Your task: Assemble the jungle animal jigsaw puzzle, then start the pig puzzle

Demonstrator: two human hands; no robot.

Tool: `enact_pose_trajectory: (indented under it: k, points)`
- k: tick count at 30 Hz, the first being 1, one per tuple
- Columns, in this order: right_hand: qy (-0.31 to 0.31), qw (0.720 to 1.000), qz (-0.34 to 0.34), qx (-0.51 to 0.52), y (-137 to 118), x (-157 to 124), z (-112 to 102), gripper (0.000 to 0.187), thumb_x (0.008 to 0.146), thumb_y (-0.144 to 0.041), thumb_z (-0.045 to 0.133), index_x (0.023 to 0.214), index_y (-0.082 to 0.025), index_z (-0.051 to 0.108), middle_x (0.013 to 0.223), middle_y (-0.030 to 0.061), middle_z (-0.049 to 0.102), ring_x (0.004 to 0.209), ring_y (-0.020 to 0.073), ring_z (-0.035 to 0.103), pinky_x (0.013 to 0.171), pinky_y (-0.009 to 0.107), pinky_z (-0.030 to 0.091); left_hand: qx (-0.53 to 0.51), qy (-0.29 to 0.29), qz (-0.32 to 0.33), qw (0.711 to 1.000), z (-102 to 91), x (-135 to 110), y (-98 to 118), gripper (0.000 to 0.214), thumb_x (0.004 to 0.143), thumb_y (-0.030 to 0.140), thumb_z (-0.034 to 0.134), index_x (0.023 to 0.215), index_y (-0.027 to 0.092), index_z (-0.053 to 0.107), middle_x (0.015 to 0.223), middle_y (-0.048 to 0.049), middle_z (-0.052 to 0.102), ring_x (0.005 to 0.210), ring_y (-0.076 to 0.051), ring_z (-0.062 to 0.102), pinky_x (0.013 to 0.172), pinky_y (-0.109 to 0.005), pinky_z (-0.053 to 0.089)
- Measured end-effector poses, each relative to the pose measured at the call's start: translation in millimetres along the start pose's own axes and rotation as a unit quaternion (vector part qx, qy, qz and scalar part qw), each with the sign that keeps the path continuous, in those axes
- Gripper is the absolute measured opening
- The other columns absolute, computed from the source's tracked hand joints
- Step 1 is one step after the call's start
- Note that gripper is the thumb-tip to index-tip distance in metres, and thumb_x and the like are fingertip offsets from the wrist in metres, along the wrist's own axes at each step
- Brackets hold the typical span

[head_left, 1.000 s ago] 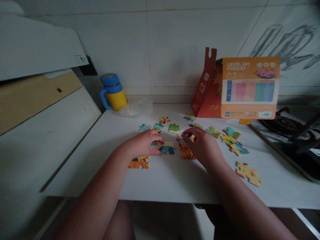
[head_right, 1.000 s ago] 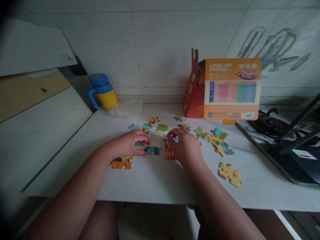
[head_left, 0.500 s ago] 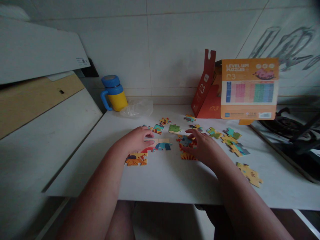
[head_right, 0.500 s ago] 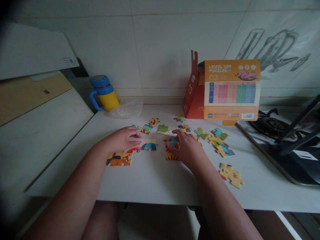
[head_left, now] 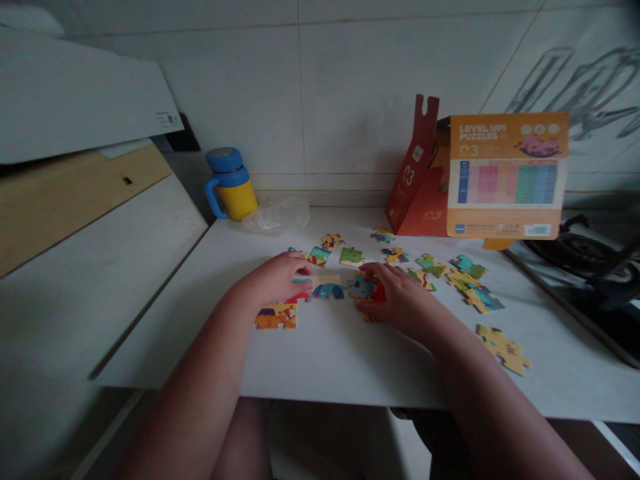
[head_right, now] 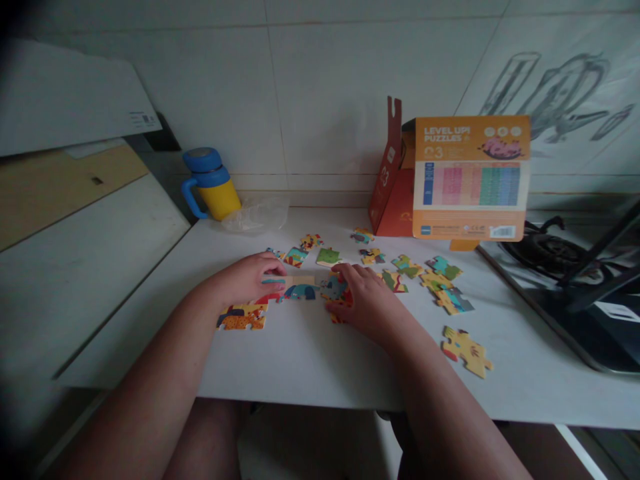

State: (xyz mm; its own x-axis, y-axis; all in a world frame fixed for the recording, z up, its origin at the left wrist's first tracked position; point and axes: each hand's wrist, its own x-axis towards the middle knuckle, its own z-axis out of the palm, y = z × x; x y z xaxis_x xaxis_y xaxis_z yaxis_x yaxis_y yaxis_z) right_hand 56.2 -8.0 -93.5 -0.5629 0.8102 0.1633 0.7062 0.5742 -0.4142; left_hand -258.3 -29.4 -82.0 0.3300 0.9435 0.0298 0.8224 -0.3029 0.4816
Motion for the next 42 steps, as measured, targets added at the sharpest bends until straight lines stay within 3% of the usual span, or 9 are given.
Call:
enact_pose_trajectory:
  k: [7, 15, 30, 42]
  points:
    - [0.004, 1.0, 0.003, -0.023, -1.3, 3.2, 3.2, 0.042, 0.088, -0.04, 0.077, 0.122, -0.023, 0.061, 0.122, 0.0123, 0.071, 0.111, 0.0319, 0.067, 0.098, 0.045, 0.051, -0.004, -0.002, -0.004, 1.0, -1.2, -0.3, 3.9, 0.016, 0.09, 0.034, 0.074, 0.1, 0.023, 0.075, 0.103, -0.0055, 0.068, 0.1, -0.024, 0.065, 0.086, -0.033, 0.048]
    - [-0.001, 1.0, 0.009, -0.027, -9.9, 1.3, -1.5, 0.036, 0.087, -0.032, 0.073, 0.118, -0.022, 0.059, 0.117, 0.0125, 0.072, 0.108, 0.0323, 0.066, 0.096, 0.044, 0.05, -0.005, -0.004, -0.009, 1.0, -2.9, -0.7, 6.9, 0.016, 0.089, 0.033, 0.074, 0.1, 0.022, 0.075, 0.105, -0.0063, 0.068, 0.102, -0.025, 0.064, 0.088, -0.033, 0.048]
    - [-0.017, 0.999, 0.014, 0.037, -8.7, 0.2, -4.4, 0.051, 0.078, -0.027, 0.076, 0.125, -0.025, 0.055, 0.128, 0.0116, 0.066, 0.114, 0.0305, 0.066, 0.098, 0.043, 0.051, 0.024, -0.005, 0.011, 1.0, -0.5, -0.4, 1.1, 0.017, 0.092, 0.035, 0.073, 0.103, 0.022, 0.073, 0.105, -0.0054, 0.068, 0.1, -0.023, 0.064, 0.088, -0.032, 0.049]
    - [-0.001, 0.995, -0.067, 0.079, -11.5, -2.7, -2.1, 0.062, 0.075, -0.015, 0.071, 0.133, -0.028, 0.053, 0.137, 0.0092, 0.056, 0.12, 0.0252, 0.063, 0.105, 0.038, 0.051, 0.036, -0.01, 0.007, 0.999, -0.4, 0.5, 1.9, 0.019, 0.092, 0.033, 0.073, 0.106, 0.021, 0.073, 0.107, -0.0069, 0.068, 0.101, -0.024, 0.065, 0.088, -0.033, 0.05]
